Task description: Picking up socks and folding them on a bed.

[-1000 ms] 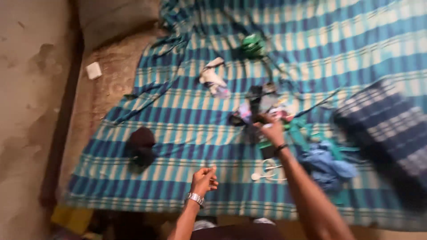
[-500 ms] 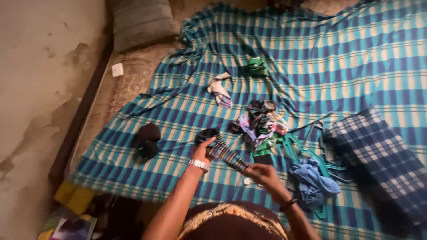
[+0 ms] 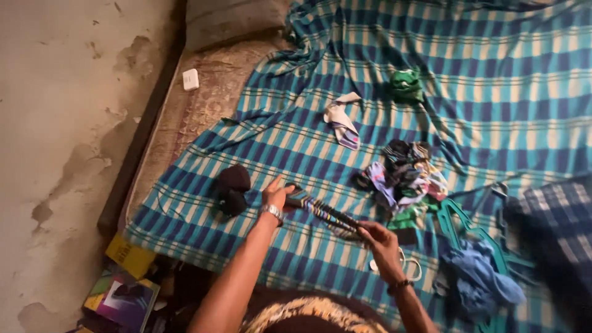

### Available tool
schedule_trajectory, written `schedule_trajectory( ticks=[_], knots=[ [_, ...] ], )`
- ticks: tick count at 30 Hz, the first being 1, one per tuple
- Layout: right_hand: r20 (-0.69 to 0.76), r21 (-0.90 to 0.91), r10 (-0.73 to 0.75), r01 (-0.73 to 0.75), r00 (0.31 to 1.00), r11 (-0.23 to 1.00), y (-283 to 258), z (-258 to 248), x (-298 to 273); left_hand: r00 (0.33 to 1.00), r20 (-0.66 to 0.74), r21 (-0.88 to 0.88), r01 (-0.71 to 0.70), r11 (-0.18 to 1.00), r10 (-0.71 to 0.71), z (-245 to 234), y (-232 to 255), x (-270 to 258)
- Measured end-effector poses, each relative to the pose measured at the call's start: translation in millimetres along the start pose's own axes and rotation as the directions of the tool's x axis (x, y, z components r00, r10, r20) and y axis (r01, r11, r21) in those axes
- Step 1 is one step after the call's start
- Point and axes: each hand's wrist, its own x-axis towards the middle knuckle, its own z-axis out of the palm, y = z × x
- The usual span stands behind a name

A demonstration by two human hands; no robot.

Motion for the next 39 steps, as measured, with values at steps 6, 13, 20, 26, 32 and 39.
schedule_trajectory(
  ticks=[6, 13, 20, 26, 32, 39],
  knots=[
    [0.138, 0.244, 0.345, -0.370, 0.928, 0.897, 92.1, -8.3, 35.0, 0.904, 0.305, 0.551, 0.087, 0.830, -0.298, -31.4, 41.6, -20.8],
    [-0.064, -0.532, 0.467, -0.426, 0.882, 0.732, 105.7, -34.9, 110.7, 0.890, 0.113, 0.349, 0.381, 0.856, -0.442, -65.6, -36.3, 49.0],
    [-0.144, -0.842, -0.337, 0.064, 0.931, 0.536, -11.5, -50.4, 234.1, 0.981, -0.163, 0.728, 0.194, 0.658, -0.110, -56.0, -69.3, 37.9],
    [-0.252, -0.935, -0.450, -0.095, 0.857, 0.342, -4.8, -61.1, 254.4, 0.998, 0.062, 0.647, -0.041, 0.762, 0.002, -70.6, -116.3, 33.9],
    [-0.325, -0.373, -0.310, 0.180, 0.893, 0.910, -58.8, 35.2, 109.4, 0.965, 0.250, 0.316, -0.003, 0.949, -0.080, -23.4, -72.3, -19.0],
    [-0.018, 0.111, 0.264, -0.261, 0.964, 0.959, 26.0, 53.7, -11.8, 0.727, 0.680, -0.047, -0.088, 0.995, 0.096, -17.4, -87.0, -50.8]
  ],
)
